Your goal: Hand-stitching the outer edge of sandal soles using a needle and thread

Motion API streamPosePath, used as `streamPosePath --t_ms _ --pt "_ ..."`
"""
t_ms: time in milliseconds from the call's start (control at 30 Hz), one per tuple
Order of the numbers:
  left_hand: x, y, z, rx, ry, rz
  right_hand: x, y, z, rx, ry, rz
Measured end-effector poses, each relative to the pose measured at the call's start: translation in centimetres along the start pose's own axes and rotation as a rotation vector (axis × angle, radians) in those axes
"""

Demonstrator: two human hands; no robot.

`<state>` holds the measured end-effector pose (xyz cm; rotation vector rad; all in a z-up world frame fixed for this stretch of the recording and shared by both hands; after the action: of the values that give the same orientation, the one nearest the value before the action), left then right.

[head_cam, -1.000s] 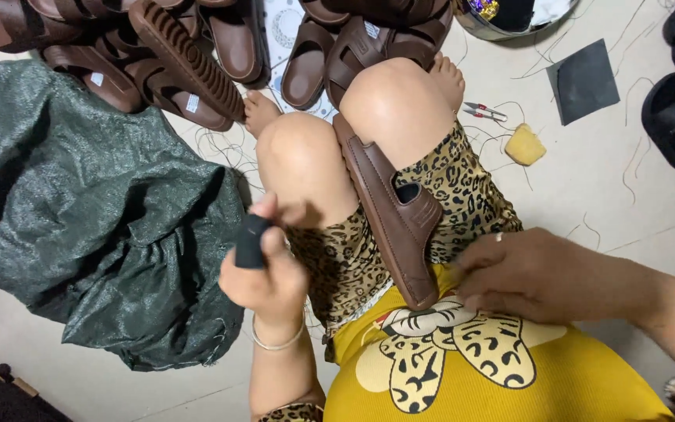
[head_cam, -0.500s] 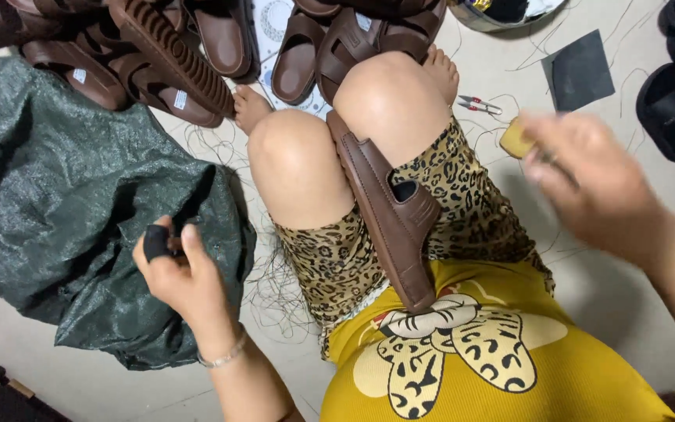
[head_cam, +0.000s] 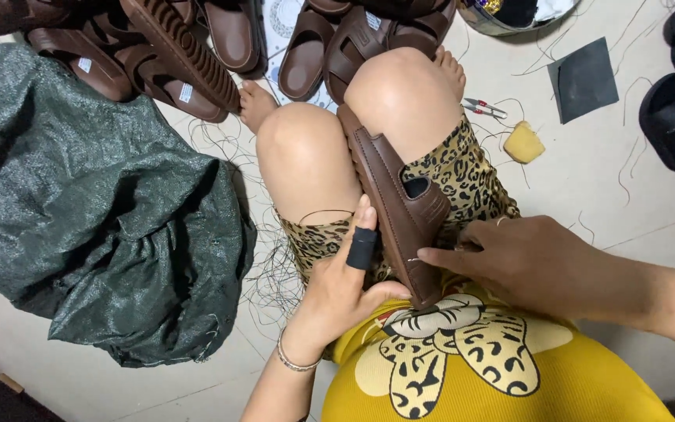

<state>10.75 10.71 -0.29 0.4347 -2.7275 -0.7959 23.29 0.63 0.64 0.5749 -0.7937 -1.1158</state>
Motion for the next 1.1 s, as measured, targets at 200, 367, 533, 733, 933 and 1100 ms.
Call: streamPosePath --t_ms 200,367,533,733,933,1100 --pt "0.1 -0.9 0.3 -0.015 -0.063 -0.074 -0.9 -0.5 1.2 0.112 0.006 0.141" --pt "0.0 -0.8 0.3 -0.046 -0.079 -0.13 -4.0 -2.9 2.7 0.133 0.02 0.214" --pt "1.4 1.2 -0.6 -0.046 -0.078 -0.285 -3.3 -3.0 0.7 0.112 0.002 0.167" --pt "3.0 0.2 1.6 1.255 0.092 -0.059 -3.5 -1.6 1.0 0.089 0.015 0.031" --pt "1.2 -0.1 1.0 0.505 0.358 -0.052 -2.9 1.6 2.1 0.058 0.093 -0.084" --pt "3.9 2.4 4.6 0.81 0.385 -0.293 4.4 -0.7 -5.3 0.151 -0.488 1.037"
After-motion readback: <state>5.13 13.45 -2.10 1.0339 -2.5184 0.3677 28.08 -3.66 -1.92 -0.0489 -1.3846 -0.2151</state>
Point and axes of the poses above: each hand's wrist, its own x-axis away from the middle knuckle, its own y-axis out of the back of the hand, z = x × y, the point moved 10 cm from there along -x, towards the middle knuckle, and after that the axes turned 1 degree about x, right-handed, at the moved point
